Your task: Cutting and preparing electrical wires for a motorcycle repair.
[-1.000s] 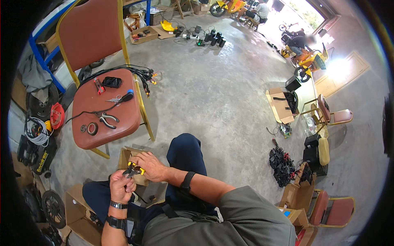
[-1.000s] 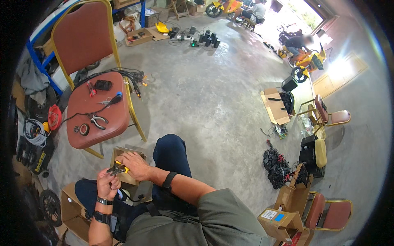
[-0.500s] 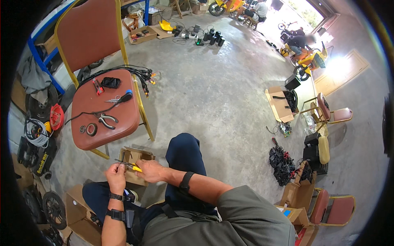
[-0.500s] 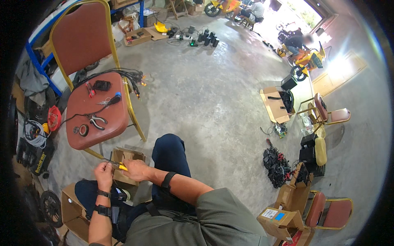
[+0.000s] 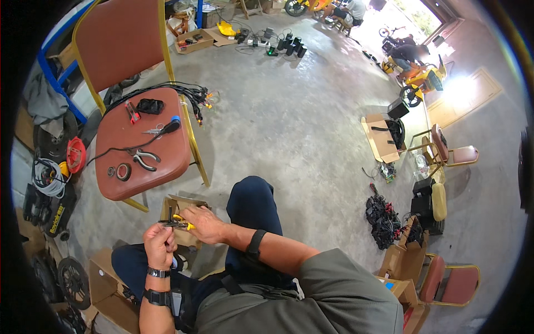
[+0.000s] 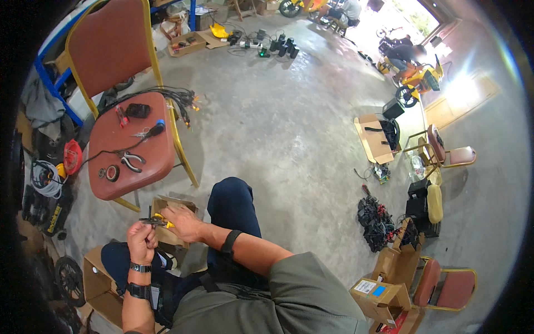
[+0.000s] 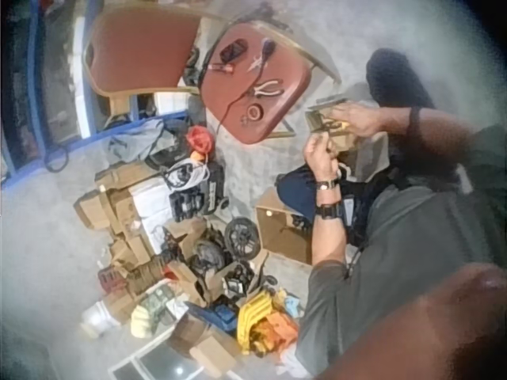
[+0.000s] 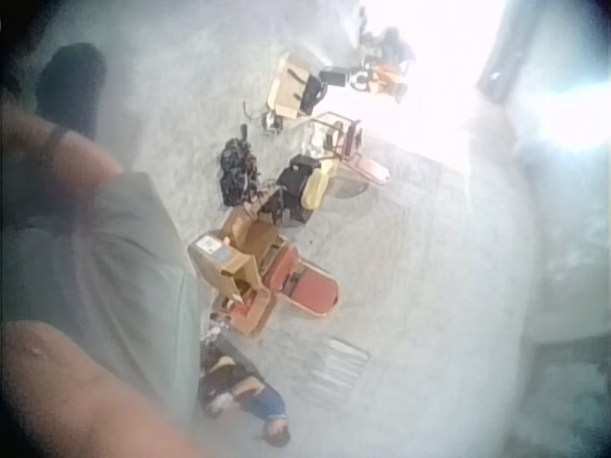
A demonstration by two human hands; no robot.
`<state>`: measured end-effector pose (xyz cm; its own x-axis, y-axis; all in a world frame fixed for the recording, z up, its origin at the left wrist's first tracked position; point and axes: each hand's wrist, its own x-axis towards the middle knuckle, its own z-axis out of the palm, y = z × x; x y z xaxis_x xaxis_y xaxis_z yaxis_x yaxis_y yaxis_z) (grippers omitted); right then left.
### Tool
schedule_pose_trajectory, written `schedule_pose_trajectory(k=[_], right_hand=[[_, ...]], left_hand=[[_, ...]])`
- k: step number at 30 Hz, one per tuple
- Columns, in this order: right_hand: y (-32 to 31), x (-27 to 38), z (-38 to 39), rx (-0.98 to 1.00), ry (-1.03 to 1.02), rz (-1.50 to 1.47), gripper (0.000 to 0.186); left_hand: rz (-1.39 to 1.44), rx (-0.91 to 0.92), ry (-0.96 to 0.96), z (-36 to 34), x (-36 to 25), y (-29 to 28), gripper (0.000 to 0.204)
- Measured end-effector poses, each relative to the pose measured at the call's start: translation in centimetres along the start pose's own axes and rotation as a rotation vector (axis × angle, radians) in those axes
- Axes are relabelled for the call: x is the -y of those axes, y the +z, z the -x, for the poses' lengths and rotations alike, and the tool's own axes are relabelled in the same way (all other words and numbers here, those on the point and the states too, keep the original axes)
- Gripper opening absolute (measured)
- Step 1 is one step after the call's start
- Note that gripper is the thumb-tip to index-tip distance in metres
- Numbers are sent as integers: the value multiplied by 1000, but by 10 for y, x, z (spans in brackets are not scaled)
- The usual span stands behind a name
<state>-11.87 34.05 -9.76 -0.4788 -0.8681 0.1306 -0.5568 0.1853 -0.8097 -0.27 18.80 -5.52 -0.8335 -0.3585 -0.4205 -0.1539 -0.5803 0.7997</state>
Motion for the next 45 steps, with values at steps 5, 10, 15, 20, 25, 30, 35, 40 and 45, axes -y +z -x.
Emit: schedule_pose_trajectory(k=[5, 10, 15, 20, 25, 30, 35, 40, 45], right_hand=[[-2, -4, 1, -33, -26, 62, 36], [5, 7, -1, 63, 145, 81, 34], [37, -37, -1, 166, 268, 172, 40], [-15, 3, -3, 134, 255, 161, 36], [-12, -3, -6, -57, -59, 128, 26], [-13, 3, -8, -54, -147, 153, 31], [-13, 2, -6, -54, -195, 181, 33], [-17, 9, -13, -146, -315, 119, 34], [-15, -1, -9, -34, -168, 193, 32]], left_hand=[[99, 81, -117, 5, -9, 11, 14], [-314, -155, 119, -6, 6, -7, 11], [-800, -306, 228, -30, 29, -27, 20], [-486, -133, 130, -22, 8, -2, 17], [-45, 71, 60, -2, -11, 14, 8], [94, 174, -19, 18, -12, 12, 7], [232, 296, -100, 26, -4, 9, 10], [387, 365, -164, 29, -3, 13, 6], [75, 153, 33, 21, -8, 10, 6]])
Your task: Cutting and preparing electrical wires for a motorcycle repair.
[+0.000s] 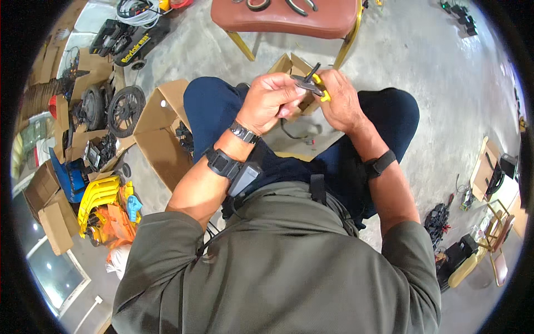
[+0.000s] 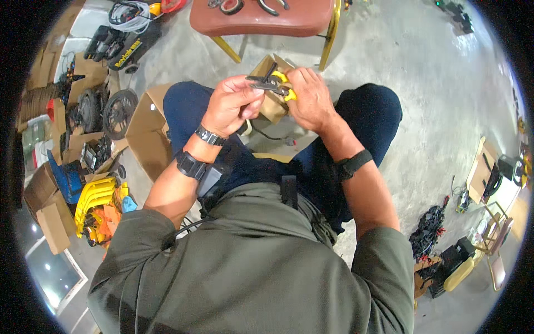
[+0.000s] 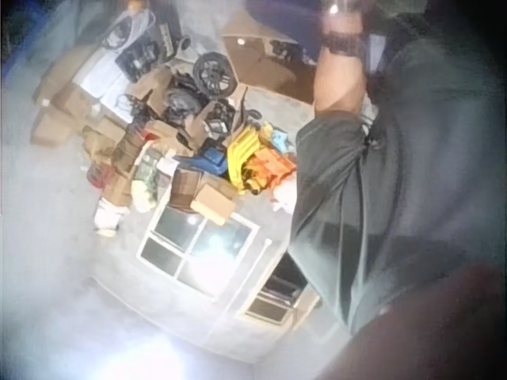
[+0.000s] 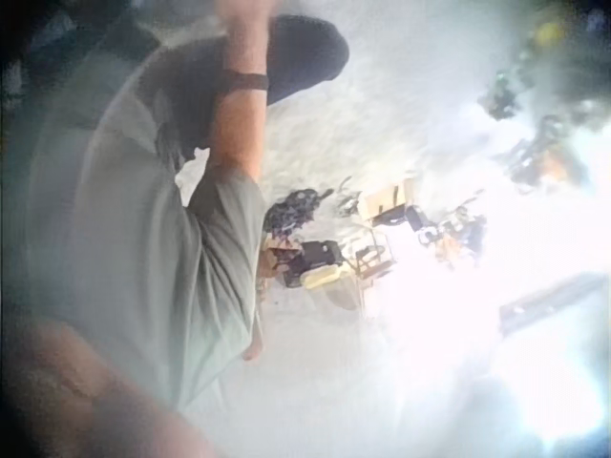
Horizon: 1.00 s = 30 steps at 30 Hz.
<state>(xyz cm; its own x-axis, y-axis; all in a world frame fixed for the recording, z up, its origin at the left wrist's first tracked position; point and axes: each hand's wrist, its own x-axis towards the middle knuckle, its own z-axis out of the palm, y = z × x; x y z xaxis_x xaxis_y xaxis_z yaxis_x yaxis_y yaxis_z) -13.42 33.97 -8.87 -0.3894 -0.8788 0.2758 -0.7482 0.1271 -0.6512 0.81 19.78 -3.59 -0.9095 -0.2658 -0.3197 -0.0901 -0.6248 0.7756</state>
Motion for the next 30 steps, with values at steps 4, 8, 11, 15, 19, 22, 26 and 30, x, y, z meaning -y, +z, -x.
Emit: schedule_pose_trajectory(k=[4, 8, 11, 15, 19, 22, 26, 30], right_hand=[[4, 5, 12, 100, 136, -16, 34], [-8, 24, 12, 223, 244, 35, 36], [-15, 32, 8, 312, 240, 179, 34], [-27, 46, 1, 374, 322, 278, 31], [-32, 51, 12, 277, 253, 212, 28], [-37, 61, 10, 253, 256, 145, 26], [-37, 67, 9, 151, 227, 78, 25], [-36, 63, -2, 58, 121, 33, 33]], left_hand=[[-406, -284, 59, -11, 12, -11, 10], [-479, -331, 149, -16, 21, -17, 12], [-633, -333, 195, -23, 25, -24, 13], [-781, -332, 229, -28, 24, -22, 15], [-711, -302, 271, -25, 19, -14, 18], [-569, -264, 270, -15, 11, -3, 16], [-383, -215, 118, -3, -15, 6, 12], [-264, -150, 85, -4, -35, 10, 11]])
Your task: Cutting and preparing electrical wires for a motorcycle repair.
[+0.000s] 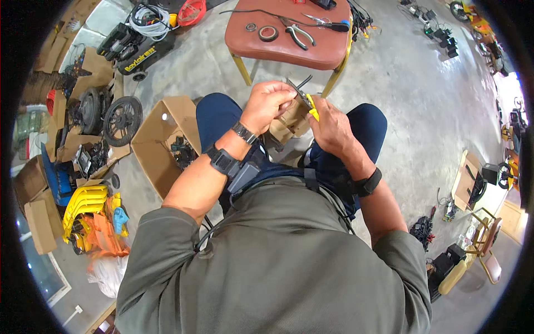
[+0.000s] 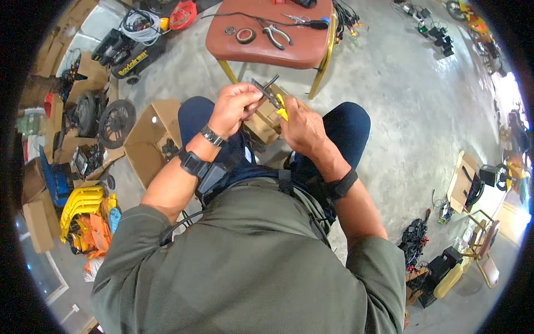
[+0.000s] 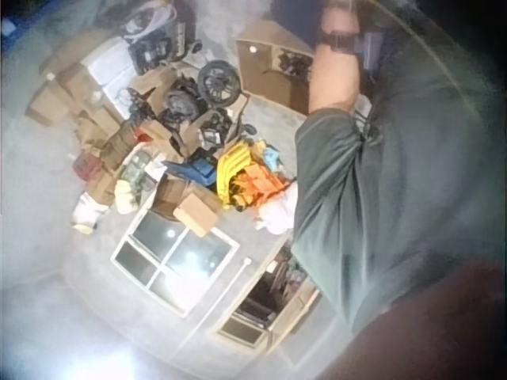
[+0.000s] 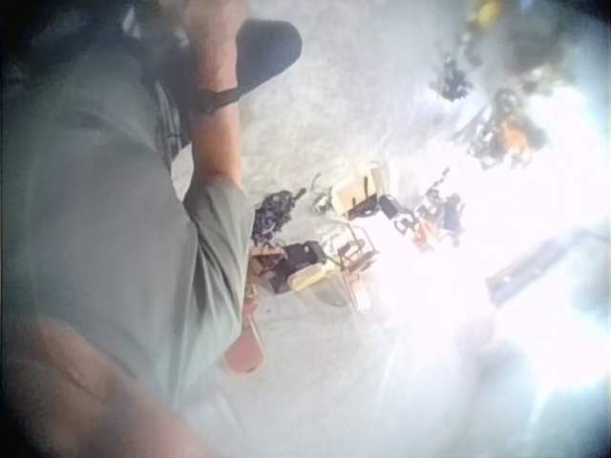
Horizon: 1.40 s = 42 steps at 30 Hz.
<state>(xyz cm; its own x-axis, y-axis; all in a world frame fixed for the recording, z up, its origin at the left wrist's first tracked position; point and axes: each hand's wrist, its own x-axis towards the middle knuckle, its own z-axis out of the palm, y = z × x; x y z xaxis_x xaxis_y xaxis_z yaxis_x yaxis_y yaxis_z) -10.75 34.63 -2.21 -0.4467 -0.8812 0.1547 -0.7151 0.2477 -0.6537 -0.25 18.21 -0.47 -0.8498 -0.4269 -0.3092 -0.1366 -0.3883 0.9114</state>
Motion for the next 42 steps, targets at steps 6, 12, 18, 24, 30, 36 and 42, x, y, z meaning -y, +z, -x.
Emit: schedule_pose_trajectory(k=[6, 12, 18, 24, 30, 36, 42], right_hand=[[-5, -5, -22, -97, -127, 18, 45], [-22, 1, -28, -25, -134, 121, 44], [-17, 11, -19, 72, 137, 4, 38], [0, 2, -6, 71, 61, 6, 36], [8, -6, -12, -102, -131, 29, 41], [-1, -1, -16, -92, -162, 81, 41], [-15, 26, -12, 126, 129, 124, 33]], left_hand=[[210, 120, -140, 0, -19, -11, 12], [226, 234, -84, -2, -26, -11, 12], [-191, -73, 152, -14, 2, -8, 13], [-80, -28, 87, -1, 3, -8, 10], [173, 154, -20, 22, -3, -6, 8], [193, 165, -33, 27, -10, -8, 10], [-326, -177, 255, 3, 8, -9, 12]])
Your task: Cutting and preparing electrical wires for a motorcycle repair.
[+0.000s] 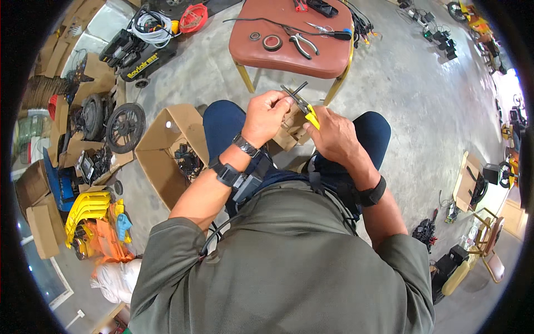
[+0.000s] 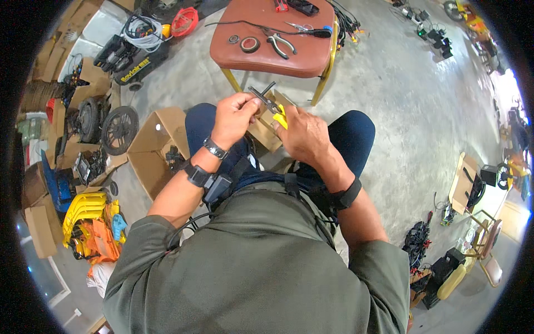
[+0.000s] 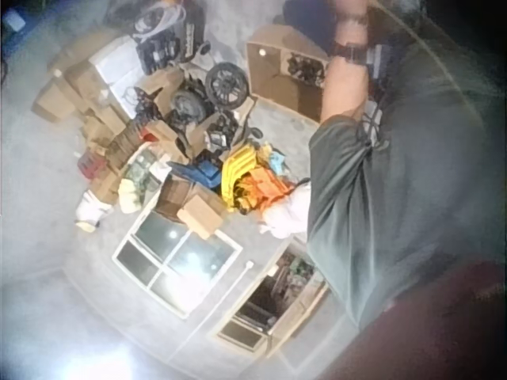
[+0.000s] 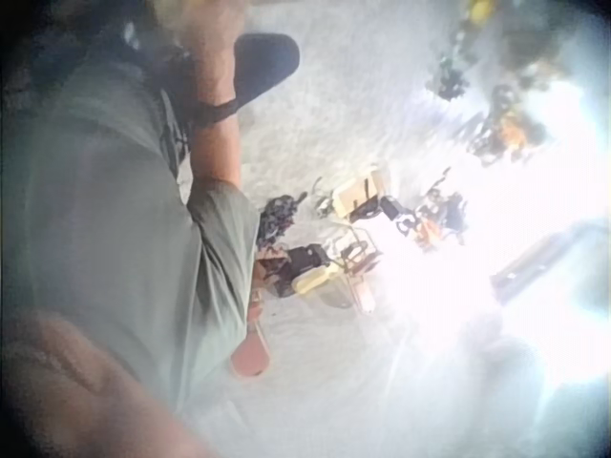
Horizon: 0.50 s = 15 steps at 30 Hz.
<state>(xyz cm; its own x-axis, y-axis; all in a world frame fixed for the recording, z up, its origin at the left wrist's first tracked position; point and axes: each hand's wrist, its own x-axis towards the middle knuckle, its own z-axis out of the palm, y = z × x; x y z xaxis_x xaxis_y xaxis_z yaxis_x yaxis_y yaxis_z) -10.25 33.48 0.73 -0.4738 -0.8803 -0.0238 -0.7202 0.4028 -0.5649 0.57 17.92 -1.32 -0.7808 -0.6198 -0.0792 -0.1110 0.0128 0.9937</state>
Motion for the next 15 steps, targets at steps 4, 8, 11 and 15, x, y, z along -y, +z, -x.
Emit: schedule_pose_trajectory(k=[4, 8, 11, 15], right_hand=[[0, 0, -3, 56, 12, 113, 34], [22, -14, -3, 35, -47, -46, 32], [32, -25, -5, 50, 6, -186, 36], [38, -30, -7, -28, 71, -414, 37]], left_hand=[[33, -13, -115, -5, 18, 0, 12], [275, -5, -211, 8, 11, -7, 10], [291, 49, -234, 14, 2, -1, 7], [446, 214, -186, 19, -4, 16, 10]])
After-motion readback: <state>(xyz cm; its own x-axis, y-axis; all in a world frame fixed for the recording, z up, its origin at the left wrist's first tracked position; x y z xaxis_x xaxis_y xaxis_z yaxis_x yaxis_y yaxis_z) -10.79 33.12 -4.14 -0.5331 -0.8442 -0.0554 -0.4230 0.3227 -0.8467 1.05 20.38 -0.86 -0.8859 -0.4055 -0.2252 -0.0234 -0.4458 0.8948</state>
